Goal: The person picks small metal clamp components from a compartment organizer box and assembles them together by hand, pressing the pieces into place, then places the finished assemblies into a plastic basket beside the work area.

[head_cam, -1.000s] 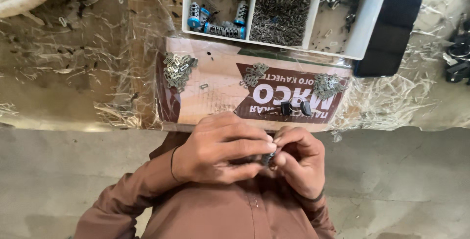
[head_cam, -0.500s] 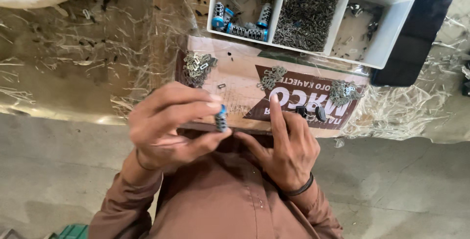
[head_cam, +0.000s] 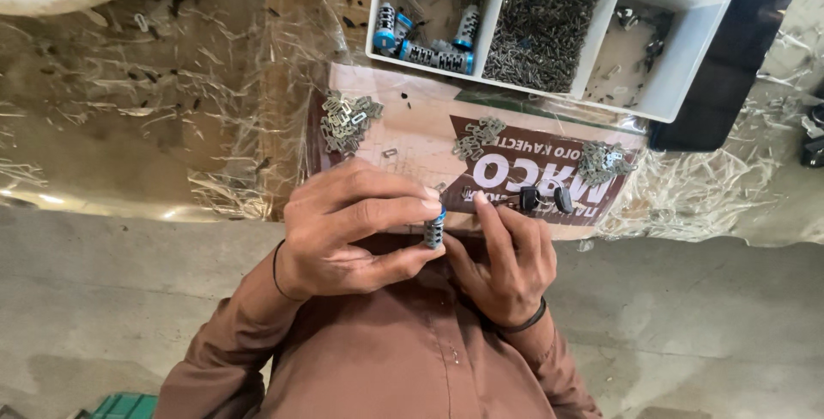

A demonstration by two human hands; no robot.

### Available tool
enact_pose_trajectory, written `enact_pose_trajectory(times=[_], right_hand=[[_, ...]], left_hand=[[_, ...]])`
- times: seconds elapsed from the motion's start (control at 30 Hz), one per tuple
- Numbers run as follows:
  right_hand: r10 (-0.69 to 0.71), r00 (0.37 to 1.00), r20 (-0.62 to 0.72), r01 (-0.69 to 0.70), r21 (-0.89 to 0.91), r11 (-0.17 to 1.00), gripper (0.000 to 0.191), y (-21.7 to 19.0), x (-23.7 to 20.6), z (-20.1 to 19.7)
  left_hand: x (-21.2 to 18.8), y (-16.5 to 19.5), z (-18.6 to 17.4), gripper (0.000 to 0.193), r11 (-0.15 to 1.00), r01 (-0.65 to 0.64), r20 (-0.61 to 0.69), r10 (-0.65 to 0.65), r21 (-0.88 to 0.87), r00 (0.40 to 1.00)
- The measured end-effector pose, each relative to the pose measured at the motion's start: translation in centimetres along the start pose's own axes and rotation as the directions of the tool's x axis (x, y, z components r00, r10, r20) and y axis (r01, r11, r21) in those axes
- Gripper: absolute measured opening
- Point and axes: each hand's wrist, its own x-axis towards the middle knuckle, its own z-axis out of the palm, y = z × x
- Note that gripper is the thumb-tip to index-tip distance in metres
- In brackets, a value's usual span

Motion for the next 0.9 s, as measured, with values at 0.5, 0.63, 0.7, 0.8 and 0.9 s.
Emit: enact_pose_trajectory(times=[0.5, 0.63, 0.7, 0.8, 0.9], right_hand=[[0.309, 0.951, 0.018, -0.187, 0.83, 0.526, 0.018, 0.7, -1.9, -0.8], [0.024, 0.937, -0.348, 0.075, 0.268, 0.96, 0.022, 0.1, -0.4, -1.1], [0.171, 0.943, -0.285, 0.017, 0.554, 0.832, 0.023, -0.6, 0.1, -1.2], [0.207, 0.939, -0.275, 0.011, 0.624, 0.781, 0.025, -1.3, 0.5, -1.2], [0.209, 0.939, -0.273, -0.007, 0.591, 0.807, 0.027, -1.4, 0.6, -1.2]], left_hand=[[-0.2, 0.0, 0.9, 0.039, 0.997, -0.068, 0.126, 0.071, -0.032, 0.989], [-0.3, 0.2, 1.7, 0.04, 0.997, -0.058, 0.157, 0.067, -0.059, 0.985], [-0.3, 0.3, 1.8, 0.04, 0.996, -0.054, 0.157, 0.065, -0.074, 0.985], [-0.4, 0.4, 1.9, 0.038, 0.995, -0.053, 0.142, 0.065, -0.084, 0.988], [-0.4, 0.3, 1.7, 0.039, 0.995, -0.049, 0.145, 0.062, -0.091, 0.987]])
